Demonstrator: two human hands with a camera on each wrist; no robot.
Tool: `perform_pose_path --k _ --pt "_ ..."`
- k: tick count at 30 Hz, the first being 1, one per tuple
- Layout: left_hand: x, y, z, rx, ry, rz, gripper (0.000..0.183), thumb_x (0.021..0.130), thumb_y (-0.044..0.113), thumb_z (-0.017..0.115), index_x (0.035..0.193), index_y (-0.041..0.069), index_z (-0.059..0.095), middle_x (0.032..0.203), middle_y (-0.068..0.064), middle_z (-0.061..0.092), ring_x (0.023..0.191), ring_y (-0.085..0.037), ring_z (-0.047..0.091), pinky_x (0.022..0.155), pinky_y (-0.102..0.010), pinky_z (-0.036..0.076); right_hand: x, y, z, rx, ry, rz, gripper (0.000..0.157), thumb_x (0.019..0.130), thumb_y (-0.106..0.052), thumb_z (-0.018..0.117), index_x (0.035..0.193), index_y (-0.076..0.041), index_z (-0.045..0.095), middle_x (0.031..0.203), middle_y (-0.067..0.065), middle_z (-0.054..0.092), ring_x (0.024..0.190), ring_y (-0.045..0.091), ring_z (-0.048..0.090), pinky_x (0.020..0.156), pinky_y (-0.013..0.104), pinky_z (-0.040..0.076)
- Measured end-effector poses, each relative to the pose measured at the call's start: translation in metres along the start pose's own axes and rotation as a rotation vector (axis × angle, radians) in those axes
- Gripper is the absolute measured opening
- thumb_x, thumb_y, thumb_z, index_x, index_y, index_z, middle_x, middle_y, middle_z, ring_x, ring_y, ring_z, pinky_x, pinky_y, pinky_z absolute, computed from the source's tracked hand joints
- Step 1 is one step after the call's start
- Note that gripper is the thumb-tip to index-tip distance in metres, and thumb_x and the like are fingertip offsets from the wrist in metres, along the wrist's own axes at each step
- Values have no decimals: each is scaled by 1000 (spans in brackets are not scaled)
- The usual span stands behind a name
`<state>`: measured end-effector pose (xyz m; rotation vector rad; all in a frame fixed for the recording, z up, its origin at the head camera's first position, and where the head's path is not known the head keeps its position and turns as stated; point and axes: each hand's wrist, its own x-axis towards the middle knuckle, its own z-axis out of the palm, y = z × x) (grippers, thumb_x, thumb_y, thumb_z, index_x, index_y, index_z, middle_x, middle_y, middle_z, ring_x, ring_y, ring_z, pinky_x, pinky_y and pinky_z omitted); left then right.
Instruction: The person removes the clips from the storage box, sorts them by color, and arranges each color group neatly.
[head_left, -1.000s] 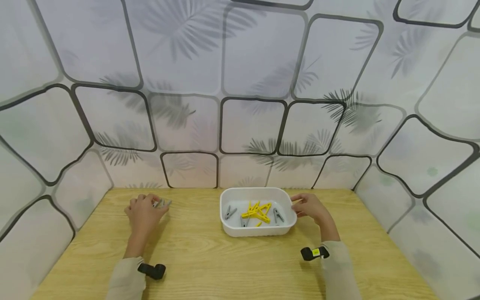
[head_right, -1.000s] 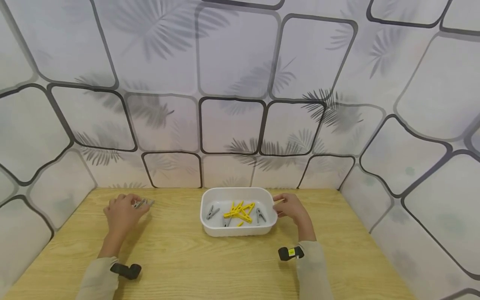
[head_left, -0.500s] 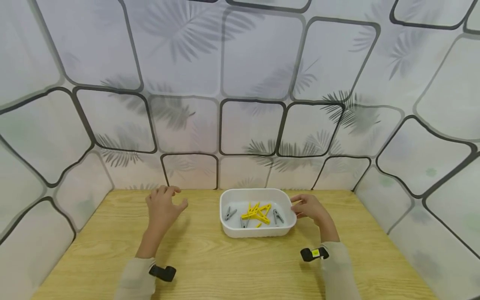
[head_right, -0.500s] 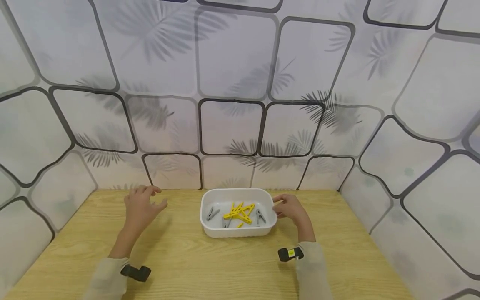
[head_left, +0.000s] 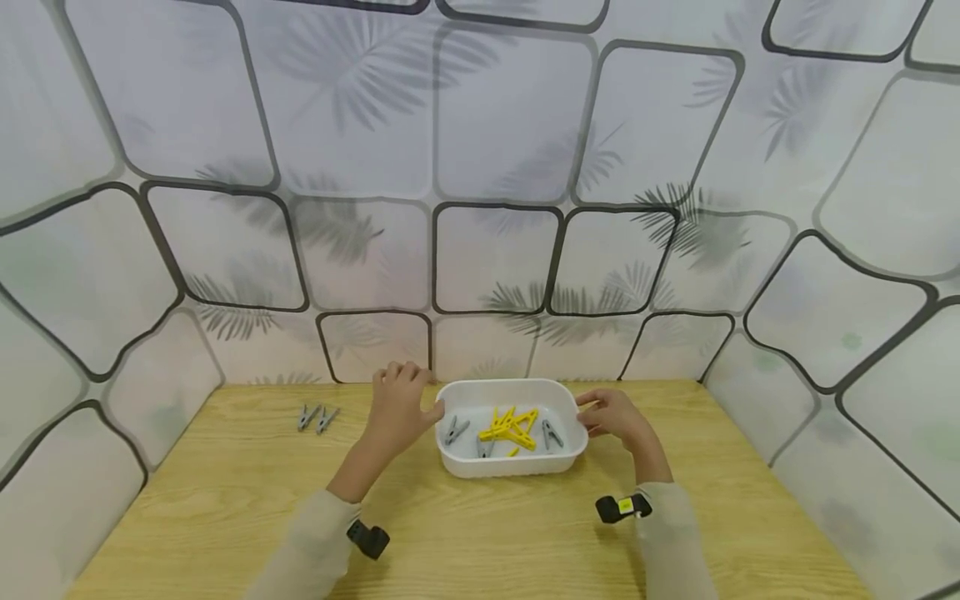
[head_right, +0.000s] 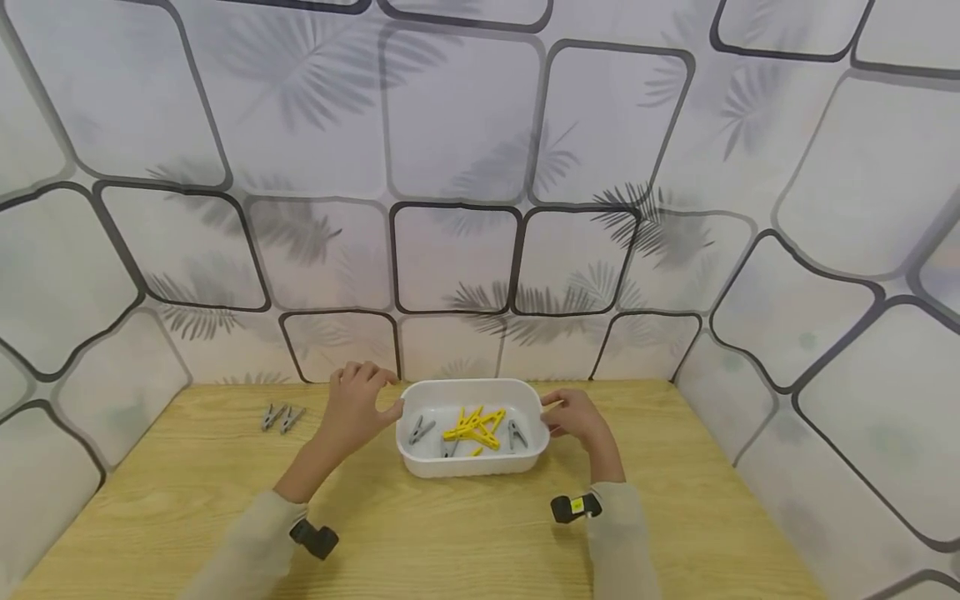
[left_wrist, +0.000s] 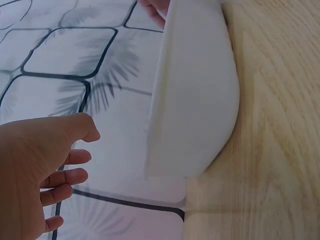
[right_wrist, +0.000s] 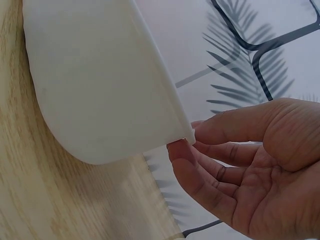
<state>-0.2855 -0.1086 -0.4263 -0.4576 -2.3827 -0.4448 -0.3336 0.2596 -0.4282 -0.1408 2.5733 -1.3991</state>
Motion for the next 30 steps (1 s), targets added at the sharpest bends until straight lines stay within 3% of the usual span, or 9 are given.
perform_pose_path --k 4,8,12,18,26,30 --pt "3 12 11 52 -130 47 29 81 29 84 100 11 71 100 -8 63 101 -33 53 94 -59 42 0 0 1 0 7 11 41 93 -3 65 130 13 57 104 24 72 78 17 69 74 38 61" --pt "5 19 22 109 -280 40 32 82 33 83 100 10 72 101 -9 63 107 -33 53 98 -60 41 -1 -2 1 -4 8 13 41 94 -4 65 130 12 57 105 24 71 79 17 70 75 39 61" --pt "7 23 31 133 -379 30 33 82 34 83 100 7 73 104 -12 65 115 -37 53 101 -62 39 -2 -4 1 -7 4 12 41 94 -4 65 131 13 56 106 26 71 80 18 70 77 41 61" --pt "11 24 45 222 -450 49 34 84 38 80 97 7 73 106 -12 67 116 -37 55 104 -60 40 -3 -5 1 -17 7 12 41 94 -4 65 131 13 57 105 25 70 80 18 70 76 41 61" --pt "20 30 49 288 -584 46 35 81 36 82 96 6 72 95 -9 71 110 -33 59 107 -53 37 0 -1 2 -12 11 16 40 94 -4 65 130 12 57 106 24 70 81 18 70 77 41 61" --pt "20 29 57 290 -603 50 30 80 33 82 92 8 71 90 -7 72 103 -30 62 110 -53 35 0 0 1 -11 12 13 41 94 -4 65 130 12 57 106 24 71 80 17 70 77 41 61"
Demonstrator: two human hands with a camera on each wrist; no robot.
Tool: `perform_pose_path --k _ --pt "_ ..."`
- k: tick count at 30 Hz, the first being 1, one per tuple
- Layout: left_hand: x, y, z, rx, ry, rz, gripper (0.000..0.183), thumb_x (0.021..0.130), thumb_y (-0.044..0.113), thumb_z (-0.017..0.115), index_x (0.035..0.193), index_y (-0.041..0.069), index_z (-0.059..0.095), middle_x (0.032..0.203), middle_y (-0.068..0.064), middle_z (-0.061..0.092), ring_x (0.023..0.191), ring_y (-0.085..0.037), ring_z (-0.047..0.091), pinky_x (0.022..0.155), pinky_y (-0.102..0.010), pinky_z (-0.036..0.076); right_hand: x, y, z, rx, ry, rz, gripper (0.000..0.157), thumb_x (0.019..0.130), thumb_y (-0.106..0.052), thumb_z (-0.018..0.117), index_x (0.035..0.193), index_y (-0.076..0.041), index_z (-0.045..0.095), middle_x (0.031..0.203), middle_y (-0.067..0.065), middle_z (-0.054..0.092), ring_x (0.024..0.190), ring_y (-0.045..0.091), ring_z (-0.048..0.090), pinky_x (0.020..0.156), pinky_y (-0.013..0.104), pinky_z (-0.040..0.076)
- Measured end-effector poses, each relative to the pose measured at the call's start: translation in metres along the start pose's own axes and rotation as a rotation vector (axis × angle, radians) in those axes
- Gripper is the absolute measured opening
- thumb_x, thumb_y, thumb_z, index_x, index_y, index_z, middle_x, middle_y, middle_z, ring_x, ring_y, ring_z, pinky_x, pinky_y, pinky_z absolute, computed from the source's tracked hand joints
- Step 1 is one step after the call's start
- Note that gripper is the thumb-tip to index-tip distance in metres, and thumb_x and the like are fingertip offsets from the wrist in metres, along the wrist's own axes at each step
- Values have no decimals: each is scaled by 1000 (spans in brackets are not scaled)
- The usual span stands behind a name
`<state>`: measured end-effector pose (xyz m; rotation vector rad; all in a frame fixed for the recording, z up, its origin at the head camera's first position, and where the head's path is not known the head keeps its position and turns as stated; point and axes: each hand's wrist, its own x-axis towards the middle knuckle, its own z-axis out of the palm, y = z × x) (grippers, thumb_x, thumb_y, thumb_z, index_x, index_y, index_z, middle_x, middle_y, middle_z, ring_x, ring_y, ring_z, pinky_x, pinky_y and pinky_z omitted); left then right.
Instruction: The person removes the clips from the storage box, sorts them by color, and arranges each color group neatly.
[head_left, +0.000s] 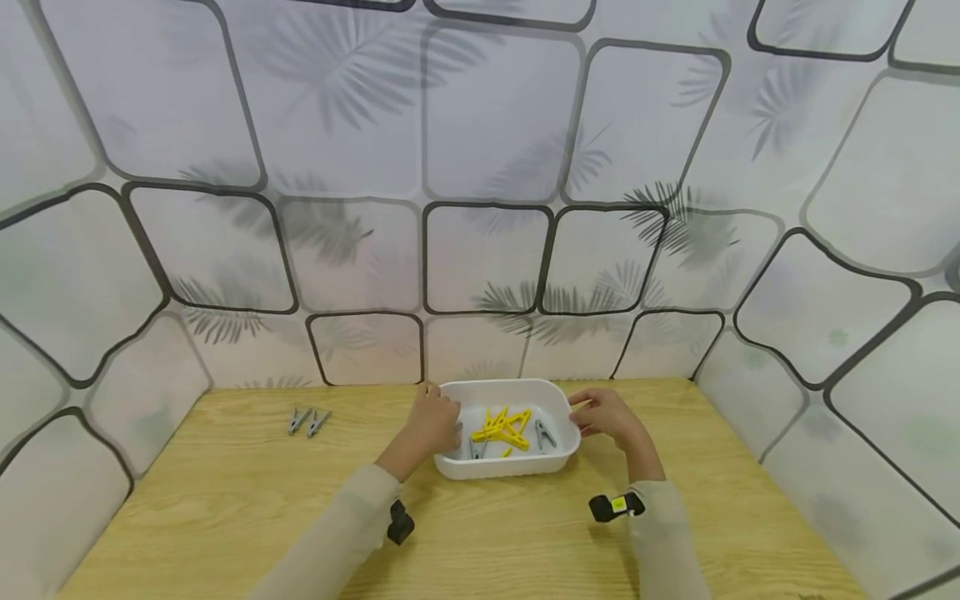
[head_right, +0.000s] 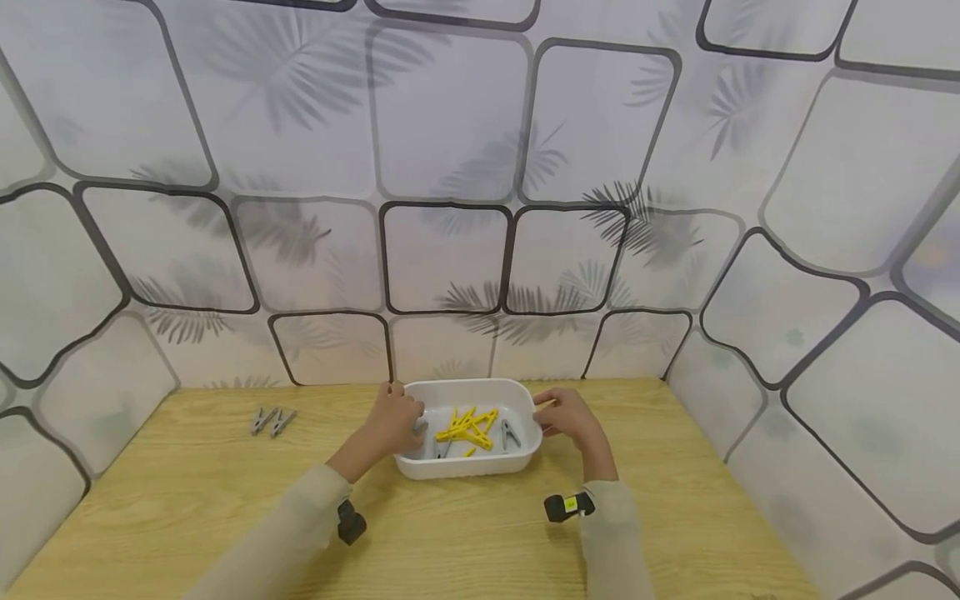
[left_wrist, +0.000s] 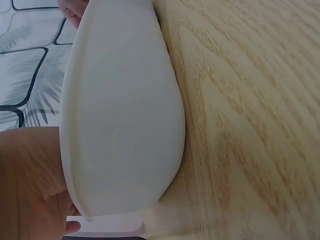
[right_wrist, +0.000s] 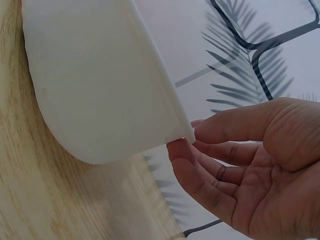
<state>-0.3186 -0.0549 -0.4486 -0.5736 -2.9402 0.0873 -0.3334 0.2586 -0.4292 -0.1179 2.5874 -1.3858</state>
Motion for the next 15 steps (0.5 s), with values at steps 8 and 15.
perform_pose_path --k 8,15 --pt "2 -2 5 -261 -5 16 23 73 16 87 90 8 73 85 -3 71 96 -28 62 117 -69 24 1 -1 -1 3 -6 20 41 94 -5 66 131 11 58 104 22 71 80 17 69 78 40 61" --pt "3 -5 6 -289 -3 14 20 70 13 88 80 9 72 82 -1 71 93 -26 61 117 -69 23 0 -1 -1 -3 -6 13 41 94 -6 66 131 10 58 105 23 70 81 18 70 79 43 61"
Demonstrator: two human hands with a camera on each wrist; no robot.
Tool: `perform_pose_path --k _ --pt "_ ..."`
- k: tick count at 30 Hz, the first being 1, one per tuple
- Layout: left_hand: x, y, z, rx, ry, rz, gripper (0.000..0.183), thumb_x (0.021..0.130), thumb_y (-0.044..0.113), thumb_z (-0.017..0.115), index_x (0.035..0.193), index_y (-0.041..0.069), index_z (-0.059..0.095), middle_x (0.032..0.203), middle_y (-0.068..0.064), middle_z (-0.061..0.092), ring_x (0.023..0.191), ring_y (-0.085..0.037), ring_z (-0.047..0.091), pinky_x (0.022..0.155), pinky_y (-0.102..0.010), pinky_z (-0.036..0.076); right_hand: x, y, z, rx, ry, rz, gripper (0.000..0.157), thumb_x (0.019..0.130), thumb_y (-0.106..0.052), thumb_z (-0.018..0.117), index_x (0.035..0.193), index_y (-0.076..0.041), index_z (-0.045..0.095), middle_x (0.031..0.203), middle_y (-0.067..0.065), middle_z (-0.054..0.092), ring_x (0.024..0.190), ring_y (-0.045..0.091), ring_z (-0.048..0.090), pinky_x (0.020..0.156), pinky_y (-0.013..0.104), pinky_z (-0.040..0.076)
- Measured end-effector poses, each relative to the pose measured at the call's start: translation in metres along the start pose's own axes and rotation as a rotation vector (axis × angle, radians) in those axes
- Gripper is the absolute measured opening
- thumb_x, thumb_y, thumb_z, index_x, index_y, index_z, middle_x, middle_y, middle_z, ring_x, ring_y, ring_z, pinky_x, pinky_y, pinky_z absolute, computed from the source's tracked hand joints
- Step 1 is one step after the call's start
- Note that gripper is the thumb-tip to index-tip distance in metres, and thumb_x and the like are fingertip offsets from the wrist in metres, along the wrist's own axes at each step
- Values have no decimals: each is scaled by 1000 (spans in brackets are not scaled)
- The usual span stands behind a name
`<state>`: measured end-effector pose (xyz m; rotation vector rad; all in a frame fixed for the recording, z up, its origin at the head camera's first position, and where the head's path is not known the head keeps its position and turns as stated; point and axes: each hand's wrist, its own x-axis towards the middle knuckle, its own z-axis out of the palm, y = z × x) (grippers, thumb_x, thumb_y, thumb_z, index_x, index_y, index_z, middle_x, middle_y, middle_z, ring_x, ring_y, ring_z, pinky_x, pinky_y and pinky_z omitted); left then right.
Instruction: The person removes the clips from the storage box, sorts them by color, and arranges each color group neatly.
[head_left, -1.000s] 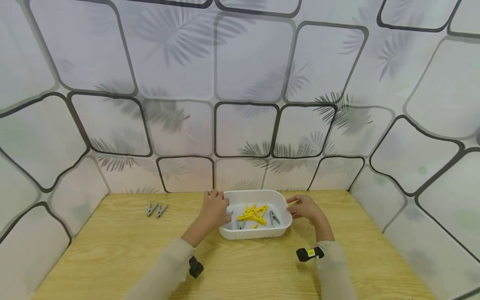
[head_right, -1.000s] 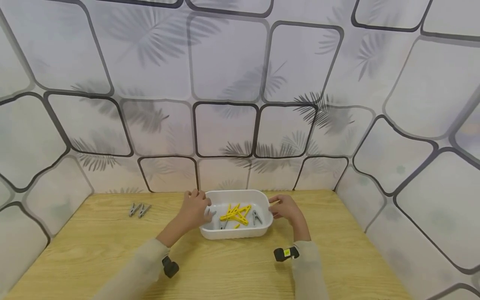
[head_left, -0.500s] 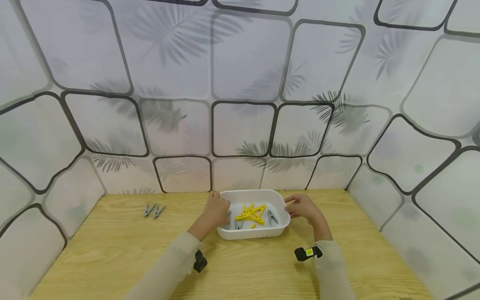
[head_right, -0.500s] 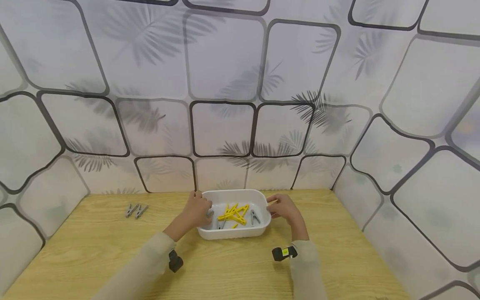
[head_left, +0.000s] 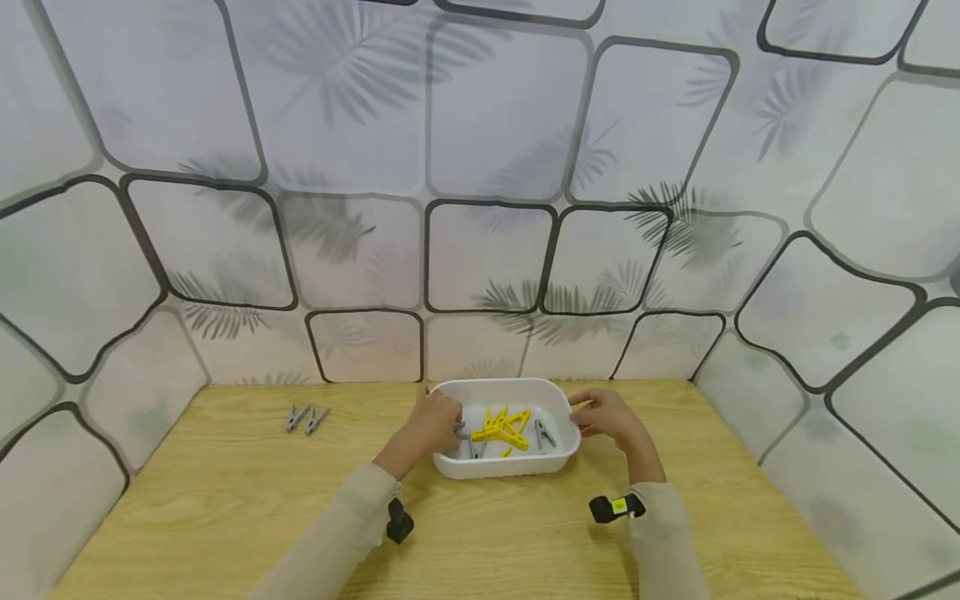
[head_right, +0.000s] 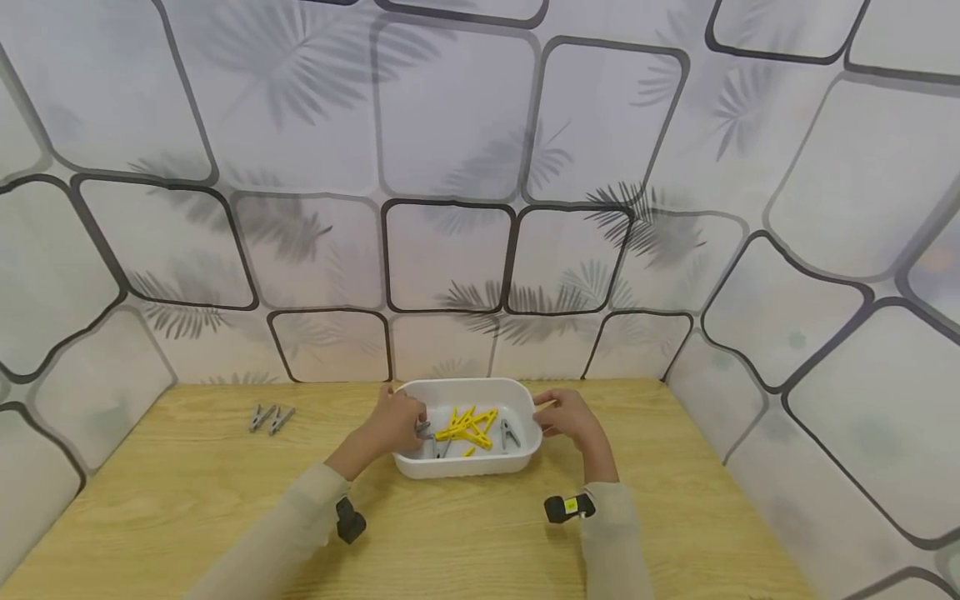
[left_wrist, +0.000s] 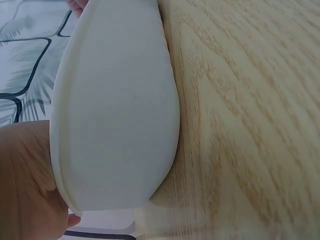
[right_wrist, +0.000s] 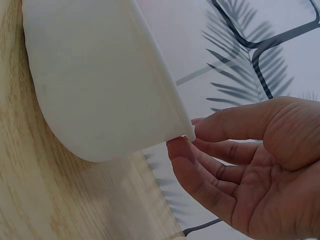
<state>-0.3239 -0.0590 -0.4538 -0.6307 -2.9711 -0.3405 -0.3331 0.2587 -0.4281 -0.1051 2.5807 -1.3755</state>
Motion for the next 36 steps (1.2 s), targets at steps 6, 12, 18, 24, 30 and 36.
perform_pose_path --k 6,12,18,24,30,36 --pt "2 -2 2 15 14 17 17 69 11 87 77 10 73 82 -2 74 90 -26 63 116 -67 26 1 0 0 2 3 -3 41 94 -5 66 131 11 57 105 23 70 80 17 70 77 42 61" --pt "1 -4 3 -44 22 32 18 70 11 87 82 9 74 79 -1 72 85 -23 61 116 -66 25 1 0 1 5 3 -9 41 94 -5 66 131 11 57 104 22 71 79 16 69 75 38 61" --pt "-1 -7 4 -106 88 84 19 70 11 85 83 9 72 73 3 65 77 -18 55 109 -63 30 1 1 1 12 -6 -20 42 94 -5 66 132 12 57 101 21 72 77 15 69 77 41 61" --pt "-5 -7 6 -143 162 135 19 71 10 84 86 9 72 73 3 61 76 -16 52 99 -59 35 1 1 1 10 -2 -3 41 93 -4 66 130 12 58 101 21 71 77 16 69 78 42 61" --pt "-6 -8 7 -159 235 163 20 75 12 82 92 9 73 76 0 62 77 -16 49 96 -54 36 2 1 2 6 4 -8 41 93 -4 66 130 12 57 103 22 71 79 17 69 78 43 61" --pt "-6 -8 7 -136 331 171 21 75 18 83 91 11 72 77 0 63 78 -17 51 93 -53 38 0 -1 0 12 6 -10 41 93 -4 66 130 12 58 102 22 71 79 17 69 77 42 61"
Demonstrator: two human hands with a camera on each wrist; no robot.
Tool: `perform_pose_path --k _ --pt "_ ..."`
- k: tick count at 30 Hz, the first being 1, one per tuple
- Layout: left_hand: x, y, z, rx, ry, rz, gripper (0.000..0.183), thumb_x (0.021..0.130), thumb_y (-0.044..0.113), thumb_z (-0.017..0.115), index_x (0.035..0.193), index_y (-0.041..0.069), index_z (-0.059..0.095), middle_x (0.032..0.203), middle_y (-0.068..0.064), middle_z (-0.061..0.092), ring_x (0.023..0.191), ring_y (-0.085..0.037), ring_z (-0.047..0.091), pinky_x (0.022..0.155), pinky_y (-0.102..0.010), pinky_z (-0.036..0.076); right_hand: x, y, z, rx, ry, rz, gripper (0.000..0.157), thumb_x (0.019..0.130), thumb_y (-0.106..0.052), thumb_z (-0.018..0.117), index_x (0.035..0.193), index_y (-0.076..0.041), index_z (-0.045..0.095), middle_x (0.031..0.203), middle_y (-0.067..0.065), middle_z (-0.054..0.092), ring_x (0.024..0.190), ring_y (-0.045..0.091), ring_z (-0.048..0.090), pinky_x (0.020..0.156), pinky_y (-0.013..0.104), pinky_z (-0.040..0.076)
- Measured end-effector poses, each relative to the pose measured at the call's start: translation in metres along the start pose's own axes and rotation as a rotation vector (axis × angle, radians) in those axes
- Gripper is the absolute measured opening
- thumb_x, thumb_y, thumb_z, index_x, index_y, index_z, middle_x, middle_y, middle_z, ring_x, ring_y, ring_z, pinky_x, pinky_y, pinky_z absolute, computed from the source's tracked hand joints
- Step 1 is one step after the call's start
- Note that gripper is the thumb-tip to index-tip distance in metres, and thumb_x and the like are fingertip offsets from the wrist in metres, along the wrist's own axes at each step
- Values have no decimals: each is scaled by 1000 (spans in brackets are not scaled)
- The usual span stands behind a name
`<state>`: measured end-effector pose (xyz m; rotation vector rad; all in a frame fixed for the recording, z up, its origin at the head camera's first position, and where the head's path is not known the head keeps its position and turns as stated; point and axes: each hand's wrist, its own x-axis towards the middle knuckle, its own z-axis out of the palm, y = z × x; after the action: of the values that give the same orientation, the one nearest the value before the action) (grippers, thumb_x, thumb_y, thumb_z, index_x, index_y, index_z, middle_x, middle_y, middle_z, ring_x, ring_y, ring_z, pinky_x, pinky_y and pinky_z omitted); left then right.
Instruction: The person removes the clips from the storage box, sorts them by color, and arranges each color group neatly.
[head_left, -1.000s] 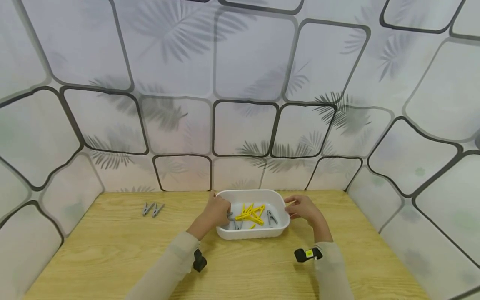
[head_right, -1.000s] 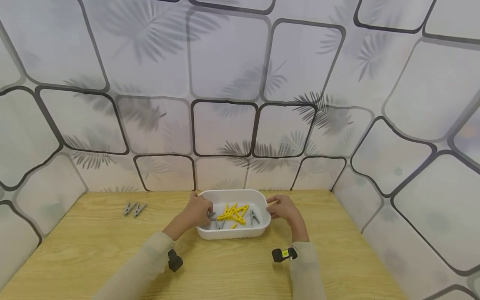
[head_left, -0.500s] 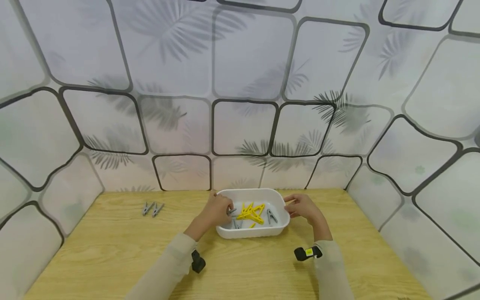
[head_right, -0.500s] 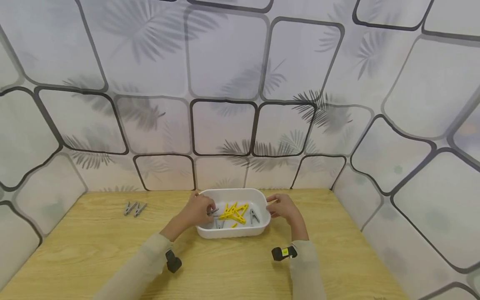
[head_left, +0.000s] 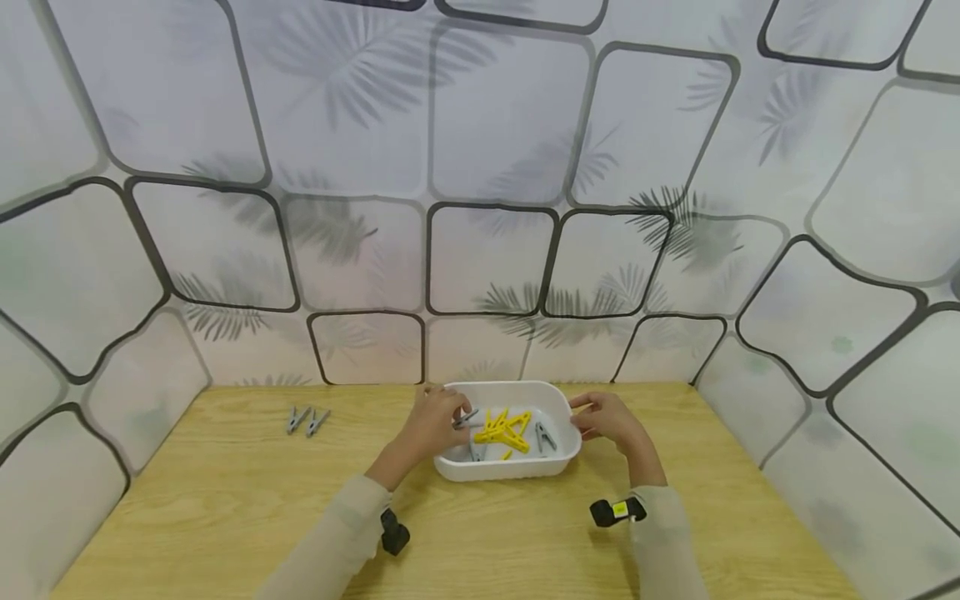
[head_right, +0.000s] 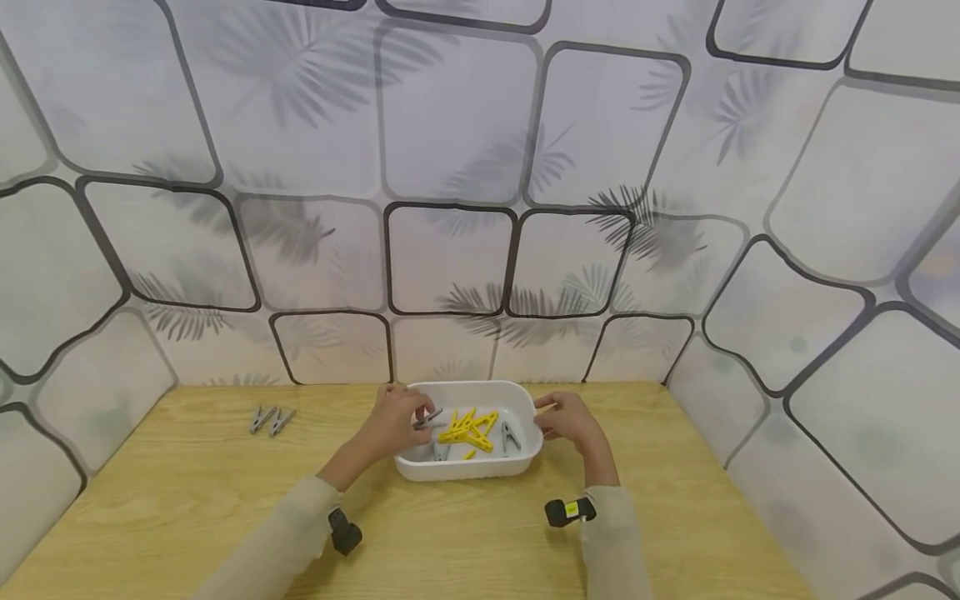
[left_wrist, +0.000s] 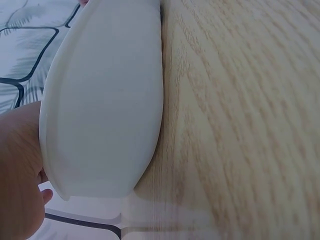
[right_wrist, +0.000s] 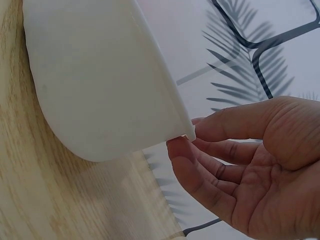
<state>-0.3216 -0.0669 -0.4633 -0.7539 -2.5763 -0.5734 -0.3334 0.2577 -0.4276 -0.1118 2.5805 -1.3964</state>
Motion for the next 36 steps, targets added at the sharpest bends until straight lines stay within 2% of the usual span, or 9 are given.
perform_pose_path --k 5,12,17,22,29,36 --pt "0 1 -2 60 119 20 21 74 21 84 89 13 71 75 1 64 79 -19 55 90 -53 40 0 -1 -1 7 0 -9 40 93 -4 65 129 12 58 100 21 71 78 17 69 77 40 61" --pt "-1 0 -9 61 224 6 22 72 22 85 87 14 70 70 2 63 73 -19 53 87 -52 41 -1 -3 -2 -6 -9 -8 41 94 -4 65 131 12 57 103 23 71 80 17 70 76 38 61" --pt "0 -1 -23 -2 291 -53 21 74 21 84 90 13 72 72 2 64 76 -21 54 89 -54 38 -2 -4 -4 -7 -16 -26 42 94 -4 64 131 14 55 103 26 70 80 18 70 78 42 61" --pt "-4 -3 -41 -85 347 -125 22 75 19 83 92 11 73 76 -1 68 80 -24 58 92 -56 37 -1 -3 -3 -2 -12 -9 41 94 -4 65 130 12 57 103 24 70 80 18 69 77 40 61" --pt "-17 -16 -59 -65 408 -214 22 76 19 83 94 10 72 79 -3 70 83 -27 60 95 -58 36 -1 -3 -2 -3 -13 -9 41 94 -4 65 130 12 57 104 24 70 81 19 70 76 40 61" --pt "-43 -39 -68 -8 472 -305 22 76 18 81 93 8 72 78 -7 68 78 -30 56 89 -58 37 -3 -1 0 2 -20 -7 42 94 -4 65 131 13 56 105 24 70 82 19 70 77 41 61"
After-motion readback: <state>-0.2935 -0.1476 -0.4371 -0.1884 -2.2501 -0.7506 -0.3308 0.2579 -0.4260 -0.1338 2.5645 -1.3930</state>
